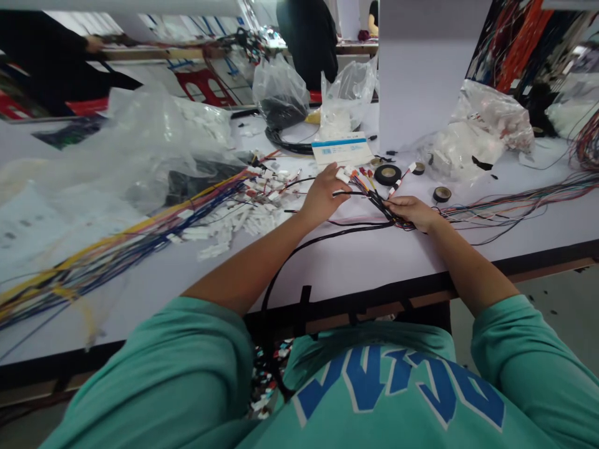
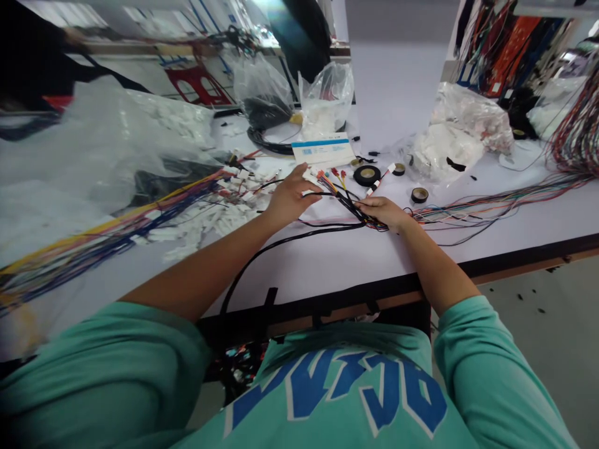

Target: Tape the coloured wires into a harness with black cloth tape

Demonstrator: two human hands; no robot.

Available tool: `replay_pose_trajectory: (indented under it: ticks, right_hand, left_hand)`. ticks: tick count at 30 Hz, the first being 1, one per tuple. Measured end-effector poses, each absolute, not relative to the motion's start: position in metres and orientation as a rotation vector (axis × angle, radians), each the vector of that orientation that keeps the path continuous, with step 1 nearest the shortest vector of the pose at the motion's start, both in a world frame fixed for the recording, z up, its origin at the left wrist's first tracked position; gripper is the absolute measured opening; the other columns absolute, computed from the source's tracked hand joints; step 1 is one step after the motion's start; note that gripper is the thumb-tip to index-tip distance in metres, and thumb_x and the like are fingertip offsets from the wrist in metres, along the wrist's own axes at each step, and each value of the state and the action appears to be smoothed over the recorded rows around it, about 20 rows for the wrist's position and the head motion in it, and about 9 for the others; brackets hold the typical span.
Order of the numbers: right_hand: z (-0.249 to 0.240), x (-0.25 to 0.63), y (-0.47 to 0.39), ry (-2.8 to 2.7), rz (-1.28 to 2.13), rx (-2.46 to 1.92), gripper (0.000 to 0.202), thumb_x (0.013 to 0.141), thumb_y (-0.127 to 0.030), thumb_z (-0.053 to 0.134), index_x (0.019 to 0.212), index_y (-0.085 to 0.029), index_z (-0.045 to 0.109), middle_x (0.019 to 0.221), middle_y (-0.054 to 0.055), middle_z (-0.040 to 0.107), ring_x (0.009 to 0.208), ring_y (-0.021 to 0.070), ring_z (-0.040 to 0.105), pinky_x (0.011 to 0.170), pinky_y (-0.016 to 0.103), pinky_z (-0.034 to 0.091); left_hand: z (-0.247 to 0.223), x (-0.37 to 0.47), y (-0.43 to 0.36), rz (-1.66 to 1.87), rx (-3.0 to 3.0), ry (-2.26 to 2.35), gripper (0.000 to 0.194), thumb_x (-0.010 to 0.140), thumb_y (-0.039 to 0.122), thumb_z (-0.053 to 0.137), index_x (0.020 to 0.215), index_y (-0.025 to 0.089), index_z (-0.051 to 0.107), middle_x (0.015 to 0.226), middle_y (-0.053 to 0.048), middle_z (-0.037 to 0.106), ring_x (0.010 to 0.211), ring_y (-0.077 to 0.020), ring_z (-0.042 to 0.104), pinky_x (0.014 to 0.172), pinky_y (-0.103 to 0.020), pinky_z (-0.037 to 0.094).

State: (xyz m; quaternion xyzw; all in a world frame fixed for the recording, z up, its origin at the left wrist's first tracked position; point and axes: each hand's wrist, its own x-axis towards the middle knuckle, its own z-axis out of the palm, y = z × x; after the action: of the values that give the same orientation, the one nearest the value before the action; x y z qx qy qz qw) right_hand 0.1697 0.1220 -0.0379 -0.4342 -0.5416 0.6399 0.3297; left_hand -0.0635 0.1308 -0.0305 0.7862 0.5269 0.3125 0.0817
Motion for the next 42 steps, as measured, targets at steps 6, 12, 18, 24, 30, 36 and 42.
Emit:
replay_pose_trajectory:
  ticks: [6,12,18,24,30,36,42]
  right_hand:
    - [-0.033,0.168,0.119,-1.586,1.649,-1.124,0.004,0.063,-0.014,0.063,0.066,-0.016,0.062,0.062,-0.004,0.058,0.057,0.0048,0.046,0.056,0.018,0.037]
    - [-0.036,0.169,0.119,-1.703,1.526,-1.124,0.003,0.066,-0.016,0.055,0.065,-0.016,0.052,0.055,-0.006,0.046,0.050,0.0046,0.037,0.050,0.020,0.028]
    - [-0.039,0.161,0.119,-1.597,1.407,-1.224,0.009,0.067,-0.018,0.050,0.060,-0.017,0.044,0.051,-0.007,0.039,0.048,0.0052,0.033,0.050,0.021,0.025]
    - [-0.039,0.156,0.116,-1.515,1.308,-1.322,0.009,0.067,-0.016,0.047,0.059,-0.017,0.045,0.046,-0.008,0.034,0.046,0.0057,0.029,0.047,0.022,0.021]
    - [-0.035,0.155,0.114,-1.369,1.367,-1.321,0.009,0.066,-0.013,0.048,0.061,-0.019,0.042,0.043,-0.010,0.030,0.041,0.0051,0.026,0.044,0.020,0.018]
    - [-0.037,0.152,0.123,-1.331,1.273,-1.591,0.015,0.067,-0.012,0.045,0.058,-0.020,0.038,0.040,-0.009,0.027,0.038,0.0062,0.026,0.042,0.023,0.016]
    - [-0.045,0.153,0.132,-1.625,0.917,-1.730,0.018,0.062,-0.010,0.049,0.050,-0.020,0.040,0.042,-0.004,0.035,0.047,0.0094,0.034,0.049,0.026,0.025]
  left_hand:
    - [-0.022,-0.035,0.125,0.815,1.818,1.328,0.052,0.059,0.023,0.063,0.111,0.018,0.061,0.116,-0.007,0.060,0.116,-0.0282,0.047,0.100,-0.043,0.033]
    - [-0.002,-0.015,0.126,0.993,1.379,0.918,0.030,0.050,0.027,0.069,0.078,0.016,0.065,0.086,-0.003,0.064,0.101,-0.0228,0.053,0.095,-0.038,0.034]
    - [-0.008,-0.012,0.120,1.162,1.205,1.103,0.022,0.046,0.029,0.072,0.062,0.016,0.061,0.067,0.001,0.060,0.077,-0.0170,0.055,0.083,-0.035,0.041]
    - [-0.022,-0.001,0.106,1.577,1.128,1.247,0.014,0.052,0.024,0.067,0.058,0.017,0.057,0.064,0.002,0.059,0.071,-0.0145,0.056,0.073,-0.029,0.043]
    - [-0.036,-0.009,0.120,1.239,0.734,1.288,0.014,0.058,0.029,0.063,0.061,0.018,0.056,0.065,-0.001,0.061,0.059,-0.0130,0.056,0.062,-0.027,0.045]
    - [-0.041,-0.010,0.119,0.891,1.294,1.374,0.019,0.065,0.038,0.060,0.064,0.020,0.064,0.074,-0.003,0.068,0.079,-0.0193,0.061,0.081,-0.031,0.044]
    - [-0.038,-0.005,0.127,0.459,1.665,1.260,0.011,0.061,0.024,0.058,0.064,0.022,0.068,0.074,-0.001,0.070,0.077,-0.0197,0.061,0.077,-0.032,0.044]
